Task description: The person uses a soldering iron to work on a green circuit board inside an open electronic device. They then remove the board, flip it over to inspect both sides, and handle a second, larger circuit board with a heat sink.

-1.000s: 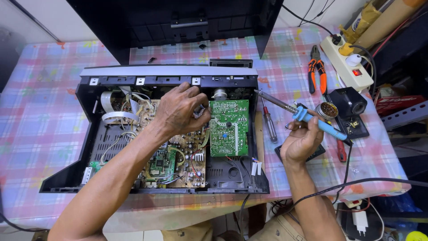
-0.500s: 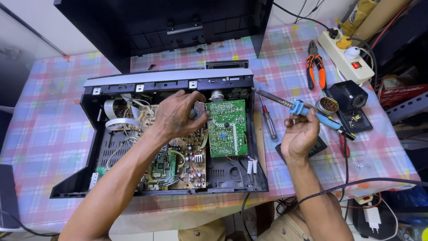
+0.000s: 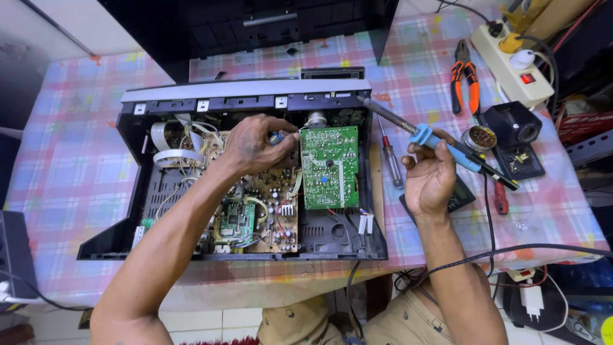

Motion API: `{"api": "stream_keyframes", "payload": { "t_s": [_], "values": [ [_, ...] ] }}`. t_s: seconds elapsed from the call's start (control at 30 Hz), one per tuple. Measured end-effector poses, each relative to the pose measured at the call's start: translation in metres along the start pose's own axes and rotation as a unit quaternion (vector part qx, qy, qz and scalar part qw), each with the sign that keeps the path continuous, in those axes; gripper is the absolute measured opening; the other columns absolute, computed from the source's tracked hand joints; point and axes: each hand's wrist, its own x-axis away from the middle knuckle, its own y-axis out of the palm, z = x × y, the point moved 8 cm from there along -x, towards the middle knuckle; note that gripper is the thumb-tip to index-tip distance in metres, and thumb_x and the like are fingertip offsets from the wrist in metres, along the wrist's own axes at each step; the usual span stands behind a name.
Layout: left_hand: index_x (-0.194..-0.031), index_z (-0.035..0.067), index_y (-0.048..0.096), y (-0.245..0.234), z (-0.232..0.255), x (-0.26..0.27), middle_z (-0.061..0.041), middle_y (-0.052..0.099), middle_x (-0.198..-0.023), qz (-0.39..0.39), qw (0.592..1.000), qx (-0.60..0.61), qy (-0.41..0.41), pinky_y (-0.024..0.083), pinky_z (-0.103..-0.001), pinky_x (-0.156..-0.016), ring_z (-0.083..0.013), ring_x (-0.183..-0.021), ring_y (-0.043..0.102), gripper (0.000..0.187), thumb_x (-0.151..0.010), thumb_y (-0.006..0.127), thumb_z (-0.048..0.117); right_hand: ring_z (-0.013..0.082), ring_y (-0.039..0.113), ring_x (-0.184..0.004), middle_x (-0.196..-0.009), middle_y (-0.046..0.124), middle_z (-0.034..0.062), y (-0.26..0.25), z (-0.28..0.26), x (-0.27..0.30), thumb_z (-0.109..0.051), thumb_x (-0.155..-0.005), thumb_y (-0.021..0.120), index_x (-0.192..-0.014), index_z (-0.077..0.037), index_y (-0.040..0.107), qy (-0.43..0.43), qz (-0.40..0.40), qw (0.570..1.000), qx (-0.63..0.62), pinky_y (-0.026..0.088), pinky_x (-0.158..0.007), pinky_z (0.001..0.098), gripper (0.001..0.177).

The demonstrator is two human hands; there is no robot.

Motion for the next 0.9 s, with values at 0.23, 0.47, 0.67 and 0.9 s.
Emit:
{"api": "stream_keyframes", "payload": {
  "t_s": [0.23,0.47,0.67,0.9],
  "values": [
    [-0.115,0.028,0.080,-0.003,0.018,0.006,-0.017,0.067,-0.079,-0.024,0.997,0.065,-0.037,0.054,-0.042,-0.070,-0.0333,-0.076,0.067,0.029,-0.086,0.075,0.033,0.0220,0.069,-0.117,-0.105,0.072,0.0120,0.021,0.008,0.014,-0.026,-0.107,0.056,-0.139,-0.022,0.054,-0.040,-0.132,0.990,0.024,0.064,-0.100,0.0405,0.032],
    [-0.114,0.020,0.079,-0.004,0.025,0.003,-0.013,0.065,-0.077,-0.024,0.998,0.045,0.034,0.052,-0.046,-0.077,-0.0360,-0.083,0.064,0.031,-0.085,0.078,0.028,0.0356,0.060,-0.132,-0.113,0.067,0.0251,0.025,0.010,0.020,-0.013,-0.108,0.051,-0.139,-0.013,0.050,-0.075,-0.205,0.976,0.007,0.049,-0.114,0.0657,0.032],
    [-0.112,0.020,0.080,-0.009,0.036,0.005,-0.009,0.064,-0.073,-0.032,0.996,0.068,0.050,0.050,-0.041,-0.079,-0.0288,-0.080,0.060,0.027,-0.085,0.081,0.027,0.0381,0.058,-0.135,-0.114,0.067,0.0253,0.025,0.011,0.020,-0.012,-0.108,0.050,-0.140,-0.014,0.049,-0.057,-0.217,0.974,-0.031,0.044,-0.113,0.0731,0.032],
    [-0.113,0.018,0.079,-0.011,0.042,0.008,-0.006,0.061,-0.070,-0.035,0.992,0.104,0.070,0.049,-0.039,-0.078,-0.0249,-0.077,0.056,0.027,-0.087,0.082,0.025,0.0373,0.058,-0.135,-0.114,0.068,0.0242,0.022,0.014,0.018,-0.013,-0.109,0.049,-0.139,-0.016,0.050,-0.043,-0.220,0.973,-0.046,0.047,-0.109,0.0739,0.031]
  ]
}}
